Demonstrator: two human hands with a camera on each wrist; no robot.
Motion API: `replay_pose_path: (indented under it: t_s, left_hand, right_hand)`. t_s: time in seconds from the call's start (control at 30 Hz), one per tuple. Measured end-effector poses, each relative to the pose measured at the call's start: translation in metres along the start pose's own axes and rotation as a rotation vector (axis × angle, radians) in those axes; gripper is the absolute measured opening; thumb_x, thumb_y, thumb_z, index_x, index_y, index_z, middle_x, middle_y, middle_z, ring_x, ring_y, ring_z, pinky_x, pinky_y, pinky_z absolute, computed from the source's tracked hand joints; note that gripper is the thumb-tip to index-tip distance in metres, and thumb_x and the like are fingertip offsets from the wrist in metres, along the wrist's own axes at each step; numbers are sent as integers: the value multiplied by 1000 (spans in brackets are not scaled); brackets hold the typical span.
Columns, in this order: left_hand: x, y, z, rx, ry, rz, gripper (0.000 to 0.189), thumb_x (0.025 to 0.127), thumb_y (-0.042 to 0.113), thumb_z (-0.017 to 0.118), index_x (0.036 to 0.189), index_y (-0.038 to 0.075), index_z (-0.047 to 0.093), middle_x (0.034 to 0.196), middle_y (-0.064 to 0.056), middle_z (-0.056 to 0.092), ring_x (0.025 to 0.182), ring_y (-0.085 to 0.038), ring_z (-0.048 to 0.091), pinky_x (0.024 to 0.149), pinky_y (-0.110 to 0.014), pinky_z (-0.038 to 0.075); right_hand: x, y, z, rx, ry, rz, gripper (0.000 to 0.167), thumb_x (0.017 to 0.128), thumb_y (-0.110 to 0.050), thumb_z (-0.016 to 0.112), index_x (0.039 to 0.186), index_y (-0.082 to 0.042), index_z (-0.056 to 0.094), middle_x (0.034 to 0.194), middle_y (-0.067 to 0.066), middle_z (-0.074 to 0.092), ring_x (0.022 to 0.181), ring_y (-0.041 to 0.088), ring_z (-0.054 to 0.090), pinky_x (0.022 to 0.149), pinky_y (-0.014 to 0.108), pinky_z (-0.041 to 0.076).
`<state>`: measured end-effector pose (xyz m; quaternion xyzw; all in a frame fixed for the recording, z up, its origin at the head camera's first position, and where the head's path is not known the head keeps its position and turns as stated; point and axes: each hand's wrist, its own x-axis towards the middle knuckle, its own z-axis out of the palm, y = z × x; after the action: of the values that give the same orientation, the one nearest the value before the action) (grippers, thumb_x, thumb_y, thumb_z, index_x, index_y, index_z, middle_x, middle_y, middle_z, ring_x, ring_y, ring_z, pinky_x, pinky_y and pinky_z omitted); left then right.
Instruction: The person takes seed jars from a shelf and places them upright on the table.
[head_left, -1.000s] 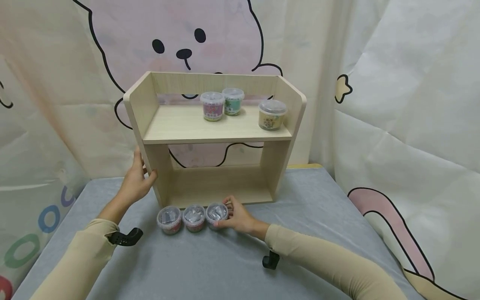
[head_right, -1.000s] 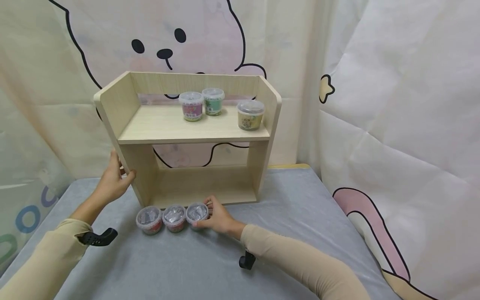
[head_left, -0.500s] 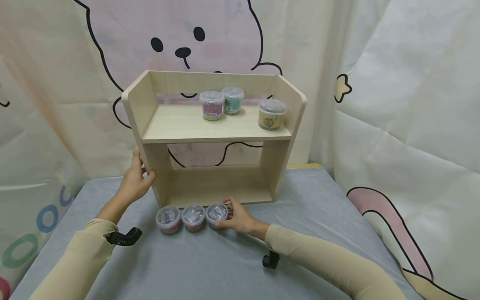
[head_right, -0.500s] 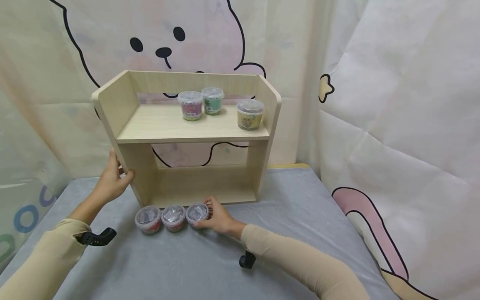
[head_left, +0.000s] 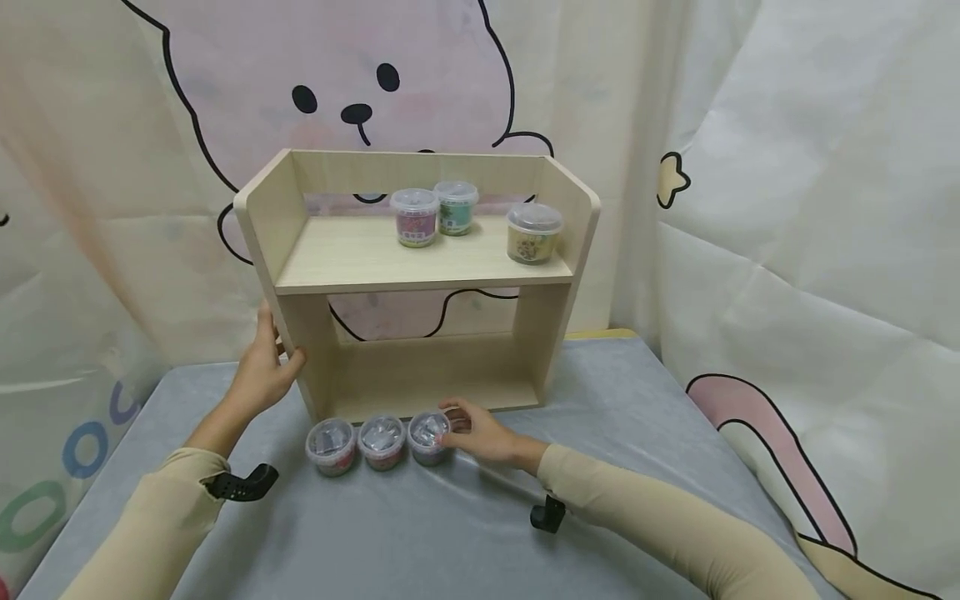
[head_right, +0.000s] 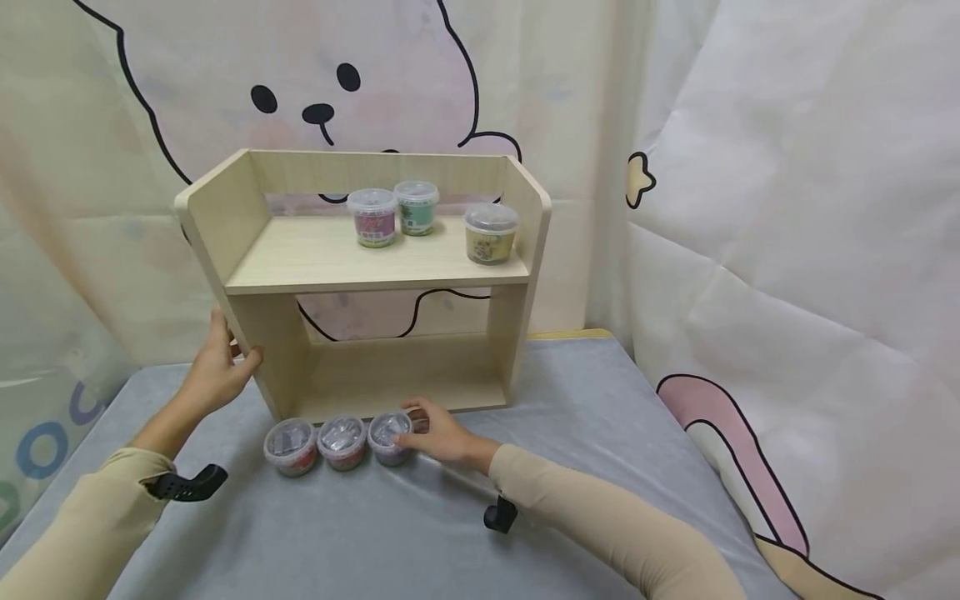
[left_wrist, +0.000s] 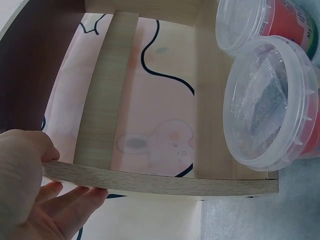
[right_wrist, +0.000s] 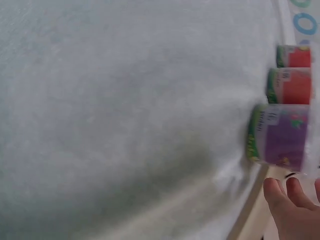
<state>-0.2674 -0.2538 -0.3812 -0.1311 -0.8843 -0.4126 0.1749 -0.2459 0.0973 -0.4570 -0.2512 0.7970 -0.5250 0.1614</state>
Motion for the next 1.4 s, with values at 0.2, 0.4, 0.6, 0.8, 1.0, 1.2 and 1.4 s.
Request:
replay_pose_path:
  t_s: [0.2, 0.4, 0.6, 0.8, 1.0, 1.2, 1.4]
  left_hand:
    - [-3, -1, -2, -1, -4, -12, 92, 95, -1, 53, 161, 26, -6, 157, -38, 28, 138, -63, 35, 100, -75, 43]
    - [-4, -1, -4, 13, -3, -24, 91, 95, -1, 52, 161, 26, -6, 154, -41, 30, 129, -67, 43, 94, -74, 48]
    - [-3, 1, -3, 7, -10, -21, 92, 95, -1, 52, 161, 25, -7, 154, -42, 30, 127, -67, 44, 92, -74, 49]
    - [-2, 2, -1, -2, -15, -15, 93, 95, -2, 53, 161, 25, -7, 157, -39, 28, 131, -66, 42, 96, -74, 46]
    - [-2, 2, -2, 0, -18, -22, 92, 96, -1, 52, 161, 26, -8, 156, -40, 28, 128, -67, 44, 94, -74, 47]
    - [-2, 0, -1, 12, -6, -6, 93, 95, -2, 53, 161, 26, -6, 155, -40, 29, 130, -67, 42, 95, -75, 46]
    - [-1, -1, 0, 0, -4, 2, 93, 95, -2, 53, 161, 26, -6, 156, -39, 28, 131, -67, 41, 98, -75, 44]
  right_hand:
    - [1, -14, -9, 9, 12, -22, 47, 99, -9, 60, 141, 7, 45, 141, 35, 50, 132, 48, 53, 113, 50, 48]
    - [0, -31, -19, 11, 35, -61, 46, 98, -8, 61, 140, 5, 47, 139, 30, 54, 130, 48, 54, 112, 47, 49]
    - [-5, -57, -35, -10, 48, -78, 47, 99, -11, 61, 141, 3, 47, 139, 26, 55, 131, 41, 56, 111, 42, 50]
    - [-6, -90, -52, -26, 57, -143, 47, 100, -10, 60, 143, 2, 46, 137, 25, 56, 131, 42, 55, 109, 41, 52]
    - [-6, -116, -66, -22, 77, -204, 46, 100, -8, 59, 143, 1, 46, 138, 25, 56, 131, 38, 57, 108, 40, 54]
    - [-9, -138, -82, -17, 109, -242, 44, 101, -5, 57, 142, 3, 46, 142, 25, 55, 133, 39, 56, 108, 40, 53]
    - [-16, -159, -103, 1, 201, -240, 45, 101, -7, 55, 143, 3, 45, 146, 24, 52, 136, 35, 54, 115, 46, 47]
